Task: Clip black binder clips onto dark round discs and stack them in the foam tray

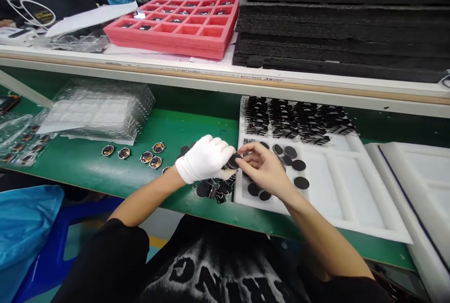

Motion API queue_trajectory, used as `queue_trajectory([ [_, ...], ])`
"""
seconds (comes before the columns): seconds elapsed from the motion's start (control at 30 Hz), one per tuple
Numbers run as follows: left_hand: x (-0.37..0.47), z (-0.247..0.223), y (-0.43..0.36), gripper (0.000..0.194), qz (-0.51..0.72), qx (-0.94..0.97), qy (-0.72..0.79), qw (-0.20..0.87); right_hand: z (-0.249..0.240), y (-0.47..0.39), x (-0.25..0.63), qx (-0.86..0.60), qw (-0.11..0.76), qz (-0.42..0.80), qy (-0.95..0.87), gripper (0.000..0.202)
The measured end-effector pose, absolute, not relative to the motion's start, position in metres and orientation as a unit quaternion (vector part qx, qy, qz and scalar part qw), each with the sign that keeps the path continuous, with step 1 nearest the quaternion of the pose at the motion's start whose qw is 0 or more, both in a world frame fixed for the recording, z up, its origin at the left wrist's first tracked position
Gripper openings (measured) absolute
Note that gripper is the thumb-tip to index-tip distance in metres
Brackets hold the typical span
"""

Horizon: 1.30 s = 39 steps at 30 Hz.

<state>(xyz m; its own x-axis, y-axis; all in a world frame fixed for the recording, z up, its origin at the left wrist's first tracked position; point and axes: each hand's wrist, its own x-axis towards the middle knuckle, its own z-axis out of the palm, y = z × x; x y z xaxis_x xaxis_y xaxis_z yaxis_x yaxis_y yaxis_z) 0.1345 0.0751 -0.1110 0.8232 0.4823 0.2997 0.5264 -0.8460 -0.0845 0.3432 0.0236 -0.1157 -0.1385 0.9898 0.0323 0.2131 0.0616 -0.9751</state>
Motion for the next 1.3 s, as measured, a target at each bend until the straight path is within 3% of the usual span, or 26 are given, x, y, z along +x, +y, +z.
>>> queue_trajectory([
  [0.13,0.127,-0.107,0.078,0.052,-0.122,-0.956,-0.259,0.07,-0.118,0.031,0.343,-0.497,0.391,0.509,-0.584,0.034],
  [0.2,0.115,-0.102,0.083,0.06,-0.121,-0.949,-0.285,0.068,-0.117,0.036,0.349,-0.498,0.417,0.554,-0.521,0.035],
  [0.37,0.08,-0.103,0.108,0.038,-0.037,-0.896,-0.439,0.048,-0.12,0.043,0.368,-0.471,0.486,0.642,-0.361,0.034],
  [0.5,0.084,-0.118,0.117,0.038,0.051,-0.913,-0.405,0.005,-0.126,0.045,0.373,-0.471,0.481,0.659,-0.336,0.038],
  [0.67,0.122,-0.126,0.113,0.045,0.006,-0.927,-0.367,-0.08,-0.135,0.047,0.373,-0.482,0.5,0.641,-0.326,0.035],
  [0.8,0.156,-0.128,0.119,0.051,0.007,-0.934,-0.351,-0.063,-0.137,0.048,0.377,-0.473,0.524,0.628,-0.328,0.031],
  [0.9,0.168,-0.13,0.131,0.032,0.013,-0.945,-0.312,-0.096,-0.135,0.045,0.384,-0.463,0.533,0.628,-0.327,0.029],
  [1.03,0.166,-0.128,0.138,0.025,-0.116,-0.904,-0.341,-0.228,-0.132,0.037,0.39,-0.456,0.543,0.623,-0.33,0.027],
  [1.2,0.164,-0.117,0.117,0.035,-0.281,-0.744,-0.423,-0.434,-0.134,0.034,0.378,-0.431,0.515,0.642,-0.37,0.028],
  [1.3,0.161,-0.107,0.101,0.041,-0.274,-0.746,-0.44,-0.419,-0.135,0.037,0.371,-0.41,0.516,0.644,-0.39,0.028],
])
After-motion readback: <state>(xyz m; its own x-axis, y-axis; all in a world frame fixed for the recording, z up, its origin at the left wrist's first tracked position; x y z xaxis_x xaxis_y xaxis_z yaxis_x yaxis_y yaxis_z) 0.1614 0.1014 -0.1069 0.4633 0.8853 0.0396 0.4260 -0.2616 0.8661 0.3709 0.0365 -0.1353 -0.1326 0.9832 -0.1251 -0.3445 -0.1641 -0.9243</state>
